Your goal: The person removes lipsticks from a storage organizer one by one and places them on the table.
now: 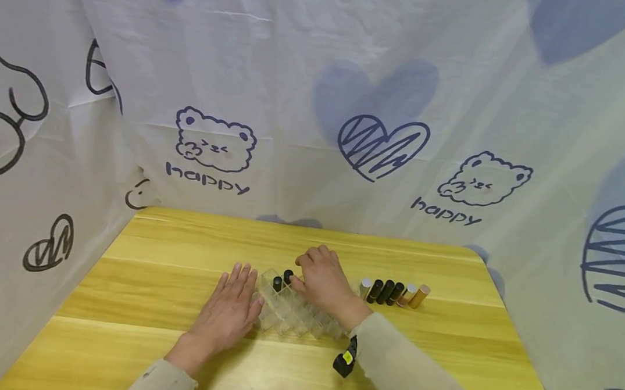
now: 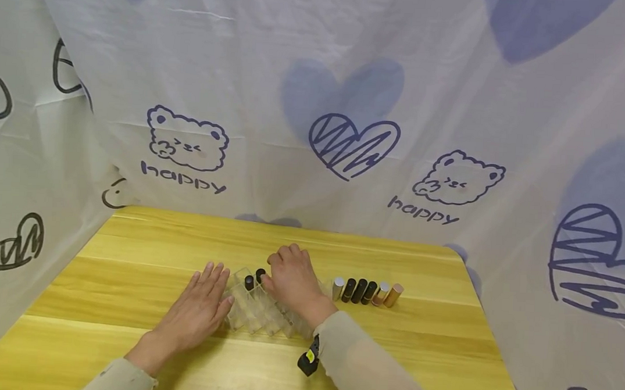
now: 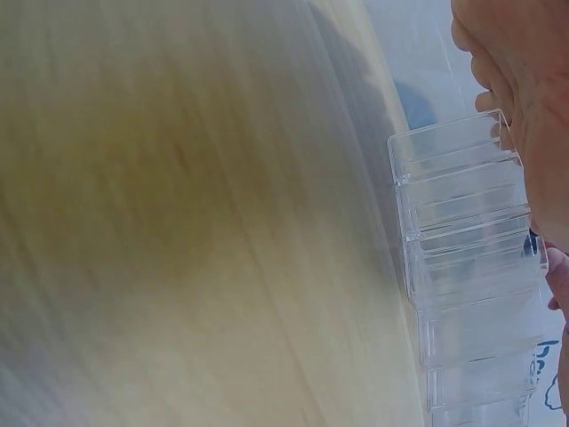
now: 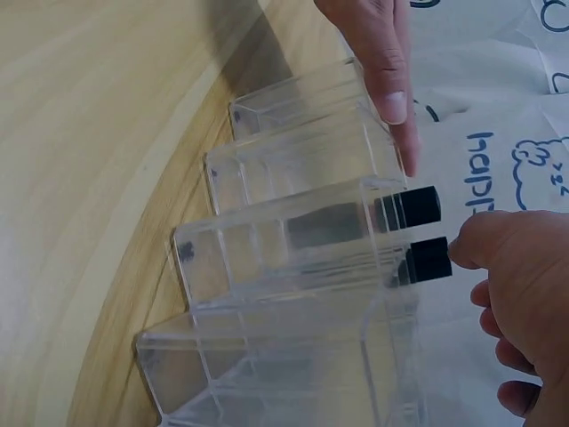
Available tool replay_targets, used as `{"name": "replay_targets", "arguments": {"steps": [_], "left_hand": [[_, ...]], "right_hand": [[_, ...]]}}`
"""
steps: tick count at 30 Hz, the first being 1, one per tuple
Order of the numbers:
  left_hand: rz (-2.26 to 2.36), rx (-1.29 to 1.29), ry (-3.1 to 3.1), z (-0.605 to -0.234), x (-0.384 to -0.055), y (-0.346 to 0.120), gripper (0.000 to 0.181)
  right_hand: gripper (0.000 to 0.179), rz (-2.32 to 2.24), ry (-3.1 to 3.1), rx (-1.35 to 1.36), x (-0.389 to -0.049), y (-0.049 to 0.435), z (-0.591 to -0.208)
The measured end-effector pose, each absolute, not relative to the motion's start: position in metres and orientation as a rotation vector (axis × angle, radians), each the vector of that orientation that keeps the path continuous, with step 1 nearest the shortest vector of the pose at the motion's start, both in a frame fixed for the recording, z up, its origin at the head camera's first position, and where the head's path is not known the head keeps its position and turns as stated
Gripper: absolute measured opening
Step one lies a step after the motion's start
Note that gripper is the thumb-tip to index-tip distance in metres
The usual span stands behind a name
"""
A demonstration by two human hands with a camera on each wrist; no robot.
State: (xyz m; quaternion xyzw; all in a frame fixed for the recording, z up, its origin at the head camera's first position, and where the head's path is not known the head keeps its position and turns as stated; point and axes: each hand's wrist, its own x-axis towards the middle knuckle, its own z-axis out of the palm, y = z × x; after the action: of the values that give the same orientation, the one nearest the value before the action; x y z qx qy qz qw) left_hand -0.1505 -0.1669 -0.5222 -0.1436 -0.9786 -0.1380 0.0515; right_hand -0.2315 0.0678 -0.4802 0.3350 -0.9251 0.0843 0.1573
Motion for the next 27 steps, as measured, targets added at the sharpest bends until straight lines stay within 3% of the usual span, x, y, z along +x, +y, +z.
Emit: {"name": "replay_targets", "arguments": {"steps": [7,27], "left_hand": [[-0.429,-0.433,-2.980,-0.522,-0.151,-0.167,0.066],[-0.458,-0.426,-2.982,-0.523,-0.150,-0.167,0.067]], "right_hand": [[0.033,0.168,-2.663,0.973,-0.233,0.060,-0.485],[0.022,0.235,-2.602,0.975,-0.234,0.055,-0.488]]}}
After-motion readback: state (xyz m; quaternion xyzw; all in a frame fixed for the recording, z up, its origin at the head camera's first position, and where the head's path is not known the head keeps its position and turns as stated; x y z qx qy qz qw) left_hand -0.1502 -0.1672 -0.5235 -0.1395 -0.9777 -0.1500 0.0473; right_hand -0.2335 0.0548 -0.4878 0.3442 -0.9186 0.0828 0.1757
